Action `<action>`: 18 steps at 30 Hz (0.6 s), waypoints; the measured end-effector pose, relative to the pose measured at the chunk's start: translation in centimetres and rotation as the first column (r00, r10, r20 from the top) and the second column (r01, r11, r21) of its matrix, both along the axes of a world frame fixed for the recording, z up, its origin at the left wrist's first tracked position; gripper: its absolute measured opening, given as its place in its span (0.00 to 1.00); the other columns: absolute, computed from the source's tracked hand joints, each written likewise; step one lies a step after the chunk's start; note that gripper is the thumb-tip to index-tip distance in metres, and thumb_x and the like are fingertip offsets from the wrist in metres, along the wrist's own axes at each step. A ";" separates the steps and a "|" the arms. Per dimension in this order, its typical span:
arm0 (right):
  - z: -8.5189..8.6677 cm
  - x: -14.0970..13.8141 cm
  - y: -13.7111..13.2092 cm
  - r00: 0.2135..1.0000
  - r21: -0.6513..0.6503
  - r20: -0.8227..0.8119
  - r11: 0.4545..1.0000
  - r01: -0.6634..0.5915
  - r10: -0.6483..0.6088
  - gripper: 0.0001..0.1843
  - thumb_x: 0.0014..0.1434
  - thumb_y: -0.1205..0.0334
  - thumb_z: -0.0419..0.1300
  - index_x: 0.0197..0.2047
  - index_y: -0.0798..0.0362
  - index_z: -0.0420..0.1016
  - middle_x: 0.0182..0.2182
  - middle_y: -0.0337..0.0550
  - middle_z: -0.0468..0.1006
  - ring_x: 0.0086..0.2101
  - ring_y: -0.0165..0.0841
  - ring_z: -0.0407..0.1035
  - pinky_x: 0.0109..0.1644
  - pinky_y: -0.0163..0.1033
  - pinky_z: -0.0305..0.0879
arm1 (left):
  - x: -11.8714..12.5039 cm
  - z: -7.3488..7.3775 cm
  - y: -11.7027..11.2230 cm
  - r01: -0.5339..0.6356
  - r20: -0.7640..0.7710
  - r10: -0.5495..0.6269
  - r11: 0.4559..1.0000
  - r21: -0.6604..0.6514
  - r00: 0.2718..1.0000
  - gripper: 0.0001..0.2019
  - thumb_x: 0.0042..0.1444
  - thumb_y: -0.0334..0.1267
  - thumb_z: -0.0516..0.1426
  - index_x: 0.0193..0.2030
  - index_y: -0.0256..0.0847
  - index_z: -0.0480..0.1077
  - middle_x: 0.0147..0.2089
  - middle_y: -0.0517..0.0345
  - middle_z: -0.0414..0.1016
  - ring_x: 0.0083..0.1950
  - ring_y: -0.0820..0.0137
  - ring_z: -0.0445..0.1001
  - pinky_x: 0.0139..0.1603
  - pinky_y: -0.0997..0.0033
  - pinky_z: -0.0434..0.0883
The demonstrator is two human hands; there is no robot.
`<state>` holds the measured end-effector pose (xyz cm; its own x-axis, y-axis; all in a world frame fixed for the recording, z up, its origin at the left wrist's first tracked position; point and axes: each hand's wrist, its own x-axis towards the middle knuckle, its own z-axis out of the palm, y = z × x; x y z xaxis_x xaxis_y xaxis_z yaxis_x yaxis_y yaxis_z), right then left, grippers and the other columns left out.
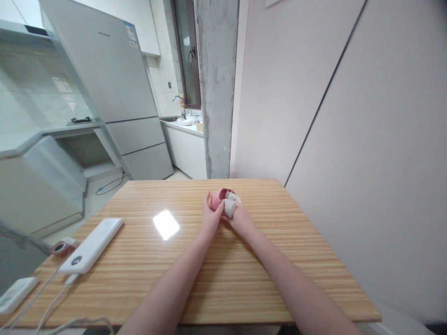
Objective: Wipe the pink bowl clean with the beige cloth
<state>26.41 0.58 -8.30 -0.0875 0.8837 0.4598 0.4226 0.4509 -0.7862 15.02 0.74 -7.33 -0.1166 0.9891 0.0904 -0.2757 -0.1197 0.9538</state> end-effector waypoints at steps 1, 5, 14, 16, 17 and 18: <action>-0.1 -0.6 -0.2 1.000 0.008 -0.019 1.000 0.025 -0.025 0.22 0.48 0.60 0.63 0.48 0.53 0.73 0.47 0.49 0.75 0.50 0.41 0.68 0.58 0.46 0.61 | 0.6 0.0 -0.4 0.022 0.105 -0.016 0.998 -0.058 0.994 0.32 0.47 0.43 0.63 0.58 0.40 0.59 0.58 0.45 0.68 0.57 0.63 0.69 0.57 0.64 0.66; -0.3 -2.5 -0.8 0.997 0.028 -0.081 1.000 -0.010 0.013 0.24 0.52 0.68 0.55 0.54 0.54 0.69 0.51 0.49 0.74 0.52 0.40 0.66 0.60 0.48 0.59 | 1.6 0.2 -1.1 0.092 0.283 -0.056 0.989 -0.118 0.957 0.28 0.49 0.47 0.62 0.55 0.41 0.61 0.55 0.46 0.71 0.51 0.65 0.73 0.52 0.68 0.70; 1.6 0.2 -0.2 0.881 0.146 0.465 0.973 -0.177 0.090 0.17 0.58 0.70 0.53 0.49 0.53 0.73 0.47 0.50 0.74 0.51 0.41 0.65 0.54 0.47 0.63 | -3.4 1.8 1.5 -0.044 -0.241 0.027 0.997 -0.068 0.970 0.23 0.43 0.46 0.64 0.43 0.34 0.69 0.42 0.48 0.75 0.41 0.65 0.75 0.38 0.70 0.72; 1.5 0.1 -0.2 0.864 0.157 0.503 0.982 -0.105 0.012 0.12 0.59 0.69 0.53 0.42 0.54 0.75 0.42 0.51 0.75 0.48 0.42 0.65 0.52 0.47 0.64 | -3.2 1.7 1.3 -0.026 -0.249 -0.007 0.992 -0.126 0.969 0.25 0.42 0.46 0.66 0.44 0.35 0.67 0.42 0.48 0.75 0.38 0.66 0.75 0.35 0.70 0.73; 1.3 -0.1 -0.2 0.878 0.153 0.478 0.986 -0.073 -0.009 0.11 0.59 0.69 0.53 0.41 0.55 0.75 0.41 0.52 0.75 0.47 0.42 0.66 0.50 0.47 0.65 | -2.8 1.4 1.1 -0.023 -0.229 -0.008 0.991 -0.135 0.973 0.27 0.41 0.45 0.66 0.46 0.36 0.66 0.43 0.48 0.75 0.39 0.66 0.75 0.36 0.69 0.73; 1.0 -0.3 -0.3 0.906 0.146 0.422 0.988 -0.046 -0.020 0.11 0.59 0.69 0.53 0.41 0.55 0.75 0.40 0.52 0.75 0.46 0.42 0.66 0.49 0.46 0.65 | -2.2 1.1 0.8 -0.019 -0.198 -0.008 0.991 -0.131 0.980 0.28 0.41 0.45 0.66 0.48 0.37 0.64 0.44 0.48 0.75 0.41 0.66 0.76 0.39 0.68 0.73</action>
<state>26.08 0.28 -7.26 -0.3131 0.8052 0.5037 0.6924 0.5565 -0.4593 12.78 1.58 -6.25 -0.1148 0.9932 -0.0189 -0.0795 0.0098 0.9968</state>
